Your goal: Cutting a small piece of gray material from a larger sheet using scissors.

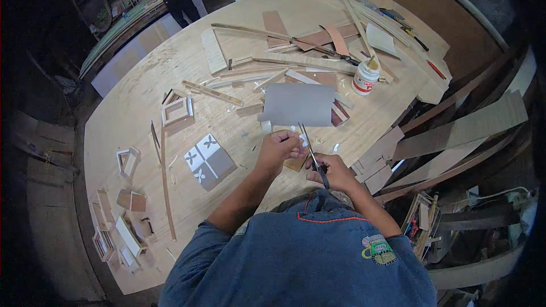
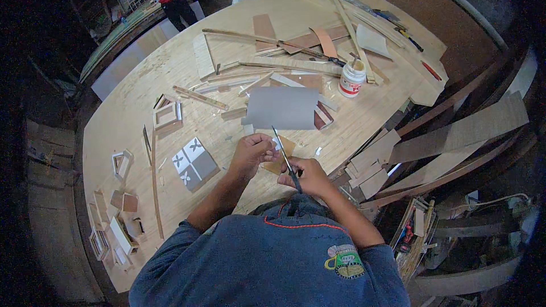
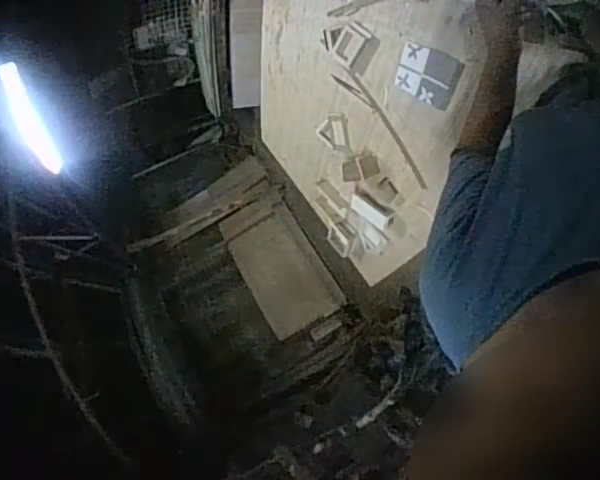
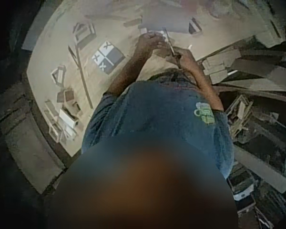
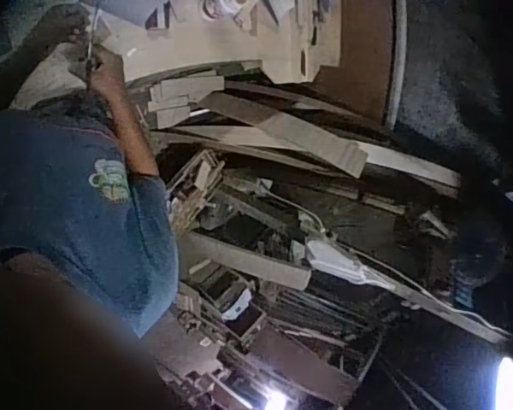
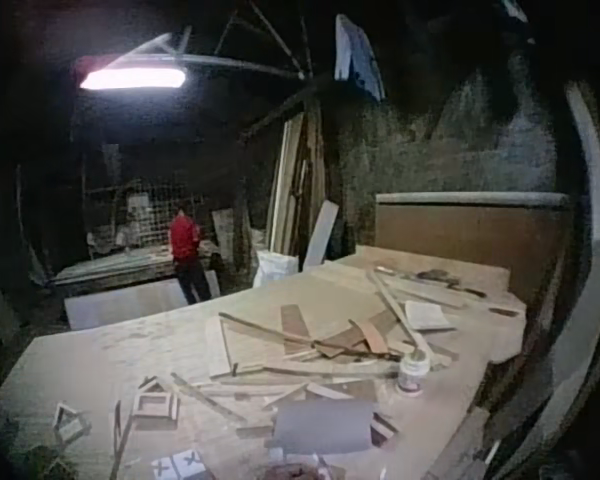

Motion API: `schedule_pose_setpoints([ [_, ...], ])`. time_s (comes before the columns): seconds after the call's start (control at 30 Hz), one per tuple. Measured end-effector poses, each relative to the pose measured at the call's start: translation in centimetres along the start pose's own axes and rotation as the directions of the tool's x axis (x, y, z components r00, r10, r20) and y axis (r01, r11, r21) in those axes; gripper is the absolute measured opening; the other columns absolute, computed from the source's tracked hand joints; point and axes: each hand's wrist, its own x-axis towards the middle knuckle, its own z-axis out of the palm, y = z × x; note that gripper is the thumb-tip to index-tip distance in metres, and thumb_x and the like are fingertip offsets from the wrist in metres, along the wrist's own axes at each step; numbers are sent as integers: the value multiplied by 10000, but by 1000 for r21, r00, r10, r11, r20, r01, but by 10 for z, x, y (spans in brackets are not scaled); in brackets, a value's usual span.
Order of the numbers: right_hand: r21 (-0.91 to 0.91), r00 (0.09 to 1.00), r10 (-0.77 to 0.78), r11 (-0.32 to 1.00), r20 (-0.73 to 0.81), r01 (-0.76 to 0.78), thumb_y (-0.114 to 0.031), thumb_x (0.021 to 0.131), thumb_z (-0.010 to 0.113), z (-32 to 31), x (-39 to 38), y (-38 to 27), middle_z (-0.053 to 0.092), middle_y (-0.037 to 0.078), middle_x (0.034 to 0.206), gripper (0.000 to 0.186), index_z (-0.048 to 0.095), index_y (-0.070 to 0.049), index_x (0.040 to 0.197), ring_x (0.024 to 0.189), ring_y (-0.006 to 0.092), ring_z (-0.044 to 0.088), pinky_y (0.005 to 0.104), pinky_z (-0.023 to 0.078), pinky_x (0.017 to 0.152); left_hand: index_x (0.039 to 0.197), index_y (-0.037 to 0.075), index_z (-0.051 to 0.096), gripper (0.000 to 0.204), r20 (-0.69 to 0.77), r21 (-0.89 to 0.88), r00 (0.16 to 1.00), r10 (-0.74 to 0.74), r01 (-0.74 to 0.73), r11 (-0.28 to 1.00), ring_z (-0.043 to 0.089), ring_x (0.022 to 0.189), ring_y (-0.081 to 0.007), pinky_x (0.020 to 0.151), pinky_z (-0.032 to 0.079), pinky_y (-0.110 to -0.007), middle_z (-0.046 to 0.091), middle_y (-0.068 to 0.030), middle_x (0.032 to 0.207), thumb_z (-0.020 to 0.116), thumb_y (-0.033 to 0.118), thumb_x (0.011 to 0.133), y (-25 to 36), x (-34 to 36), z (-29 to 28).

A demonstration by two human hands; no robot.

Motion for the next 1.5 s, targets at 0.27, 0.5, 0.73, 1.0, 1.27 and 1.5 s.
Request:
schedule_pose_setpoints([
  [0.27, 33, 999, -28, 999, -17, 28, -375, 667, 712, 1, -1, -1, 485, -17, 623, 400, 576, -33, 821, 581, 68, 413, 229, 365, 539, 821, -12, 562, 138, -40, 36, 999, 28, -26, 999, 579, 611, -124, 540, 454, -198, 575, -64, 682, 595, 95, 740, -1, 0, 3],
  [0.5, 12, 999, -14, 1000, -48, 14, -359, 615, 748, 0, -1, 0, 544, 33, 586, 372, 614, -58, 788, 538, 91, 482, 241, 384, 518, 816, -14, 559, 143, 11, 54, 998, 54, -55, 997, 575, 607, -117, 547, 457, -196, 578, -68, 683, 578, 109, 745, -3, 2, -1],
  [0.73, -20, 999, -10, 1000, -39, 9, -360, 643, 738, 1, 0, 3, 479, -21, 584, 389, 586, -24, 768, 543, 64, 417, 222, 348, 496, 826, -27, 559, 145, -29, 94, 998, 54, -51, 994, 583, 611, -125, 549, 470, -200, 575, -67, 688, 575, 92, 744, 0, 1, 1],
  [1.0, 86, 996, 19, 996, -84, -12, -354, 613, 756, 6, 0, 5, 506, 15, 537, 375, 607, -42, 758, 502, 84, 446, 243, 355, 476, 844, -34, 555, 147, -21, 111, 998, 60, -58, 992, 595, 625, -137, 559, 489, -208, 585, -78, 709, 559, 89, 764, -1, 1, 0],
  [1.27, 14, 998, 31, 999, -45, -30, -285, 651, 740, 3, 1, 4, 450, -44, 573, 322, 577, -39, 779, 542, 47, 402, 213, 332, 486, 838, -12, 556, 122, 15, 111, 999, 38, -40, 993, 598, 632, -128, 561, 490, -204, 586, -71, 720, 546, 92, 775, -3, 3, -3],
  [1.5, 24, 988, -14, 1000, -153, 18, -377, 608, 758, 12, 1, 6, 480, 5, 530, 404, 598, -48, 781, 499, 75, 423, 240, 343, 471, 821, 15, 563, 77, 15, 74, 993, 119, -119, 990, 582, 613, -110, 560, 487, -210, 580, -47, 697, 533, 66, 772, -1, -2, 7],
])
